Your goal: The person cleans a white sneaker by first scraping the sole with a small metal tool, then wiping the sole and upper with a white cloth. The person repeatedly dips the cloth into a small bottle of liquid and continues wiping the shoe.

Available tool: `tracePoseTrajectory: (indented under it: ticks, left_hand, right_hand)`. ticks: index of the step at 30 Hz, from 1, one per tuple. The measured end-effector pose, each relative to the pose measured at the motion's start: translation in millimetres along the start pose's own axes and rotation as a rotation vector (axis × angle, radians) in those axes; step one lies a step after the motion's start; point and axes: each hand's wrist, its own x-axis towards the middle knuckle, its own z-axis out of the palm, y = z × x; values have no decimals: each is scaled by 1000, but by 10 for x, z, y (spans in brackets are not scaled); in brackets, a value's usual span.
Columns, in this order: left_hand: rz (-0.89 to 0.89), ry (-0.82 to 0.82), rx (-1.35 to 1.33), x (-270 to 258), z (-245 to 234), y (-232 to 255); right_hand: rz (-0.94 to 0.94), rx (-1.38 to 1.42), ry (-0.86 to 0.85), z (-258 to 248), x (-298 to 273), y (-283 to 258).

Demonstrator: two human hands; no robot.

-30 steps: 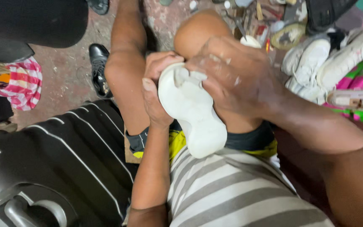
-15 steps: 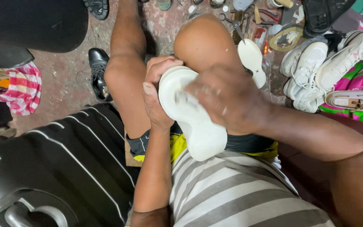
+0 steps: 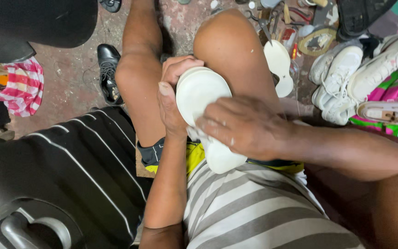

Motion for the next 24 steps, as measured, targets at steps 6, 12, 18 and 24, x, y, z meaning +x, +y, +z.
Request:
tracePoseTrajectory:
  ticks: [6, 12, 18, 24]
  left_hand:
    - [24, -27, 69, -9, -7, 19]
    - [0, 7, 34, -22, -14, -19]
    - [-19, -33, -49, -48, -21, -31]
    - [-1, -13, -22, -44, -10, -46]
  right_hand:
    - [120, 15, 133, -189, -35, 152]
    - [141, 43, -16, 77, -102, -13]
    - [59, 59, 110, -120, -133, 211]
    - [55, -36, 41, -91, 37, 163]
